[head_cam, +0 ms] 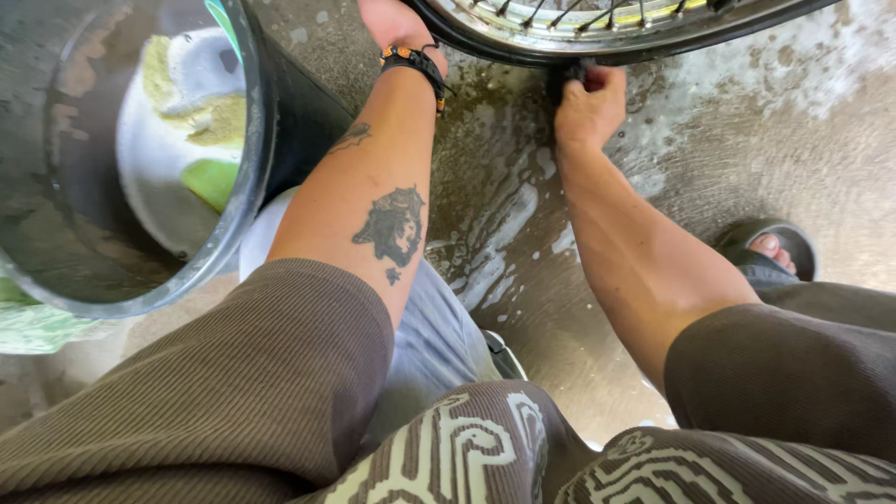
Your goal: The person cleans a motorcycle wheel by hand using soapy water from a bucket and a small green sponge, rubbing the rim, spokes, and tire surface.
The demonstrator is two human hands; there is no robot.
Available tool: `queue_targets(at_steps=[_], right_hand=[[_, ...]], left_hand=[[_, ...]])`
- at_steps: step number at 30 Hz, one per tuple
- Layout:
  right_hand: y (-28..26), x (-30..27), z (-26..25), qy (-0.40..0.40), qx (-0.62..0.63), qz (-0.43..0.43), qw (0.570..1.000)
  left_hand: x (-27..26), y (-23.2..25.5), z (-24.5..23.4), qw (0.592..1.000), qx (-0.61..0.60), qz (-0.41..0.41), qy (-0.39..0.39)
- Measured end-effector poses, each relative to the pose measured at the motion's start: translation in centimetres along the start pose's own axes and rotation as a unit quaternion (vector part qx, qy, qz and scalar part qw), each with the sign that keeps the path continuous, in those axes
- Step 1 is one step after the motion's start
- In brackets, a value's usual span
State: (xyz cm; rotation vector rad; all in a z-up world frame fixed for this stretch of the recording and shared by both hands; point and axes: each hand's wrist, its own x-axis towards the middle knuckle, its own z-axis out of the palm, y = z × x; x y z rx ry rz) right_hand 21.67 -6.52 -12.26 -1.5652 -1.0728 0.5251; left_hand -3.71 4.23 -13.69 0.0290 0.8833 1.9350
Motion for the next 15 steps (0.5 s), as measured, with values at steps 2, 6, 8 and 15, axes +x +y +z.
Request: queue_targets(at_steps=[2, 6, 8, 15], right_hand=[[-1.3, 0.7, 0.0, 0.000, -0.014, 0.034, 0.999], [-9.5, -3.9, 7.9, -0.021, 0.044, 0.039, 0.998], [-11.5, -4.7, 8.3, -0.042, 0.097, 0.056, 0.993], [-4.6, 0.4, -0.5, -0.189, -0.007, 0.027, 0.982]], left_hand=[[0.7, -0.8, -0.2, 1.000, -0.003, -0.004, 0.000], [3.3, -1.2, -1.3, 0.999, 0.007, 0.015, -0.031], [4.2, -1.7, -0.9, 0.997, 0.018, 0.035, -0.068], [1.8, 0.0, -2.5, 0.995, 0.026, -0.055, -0.083]])
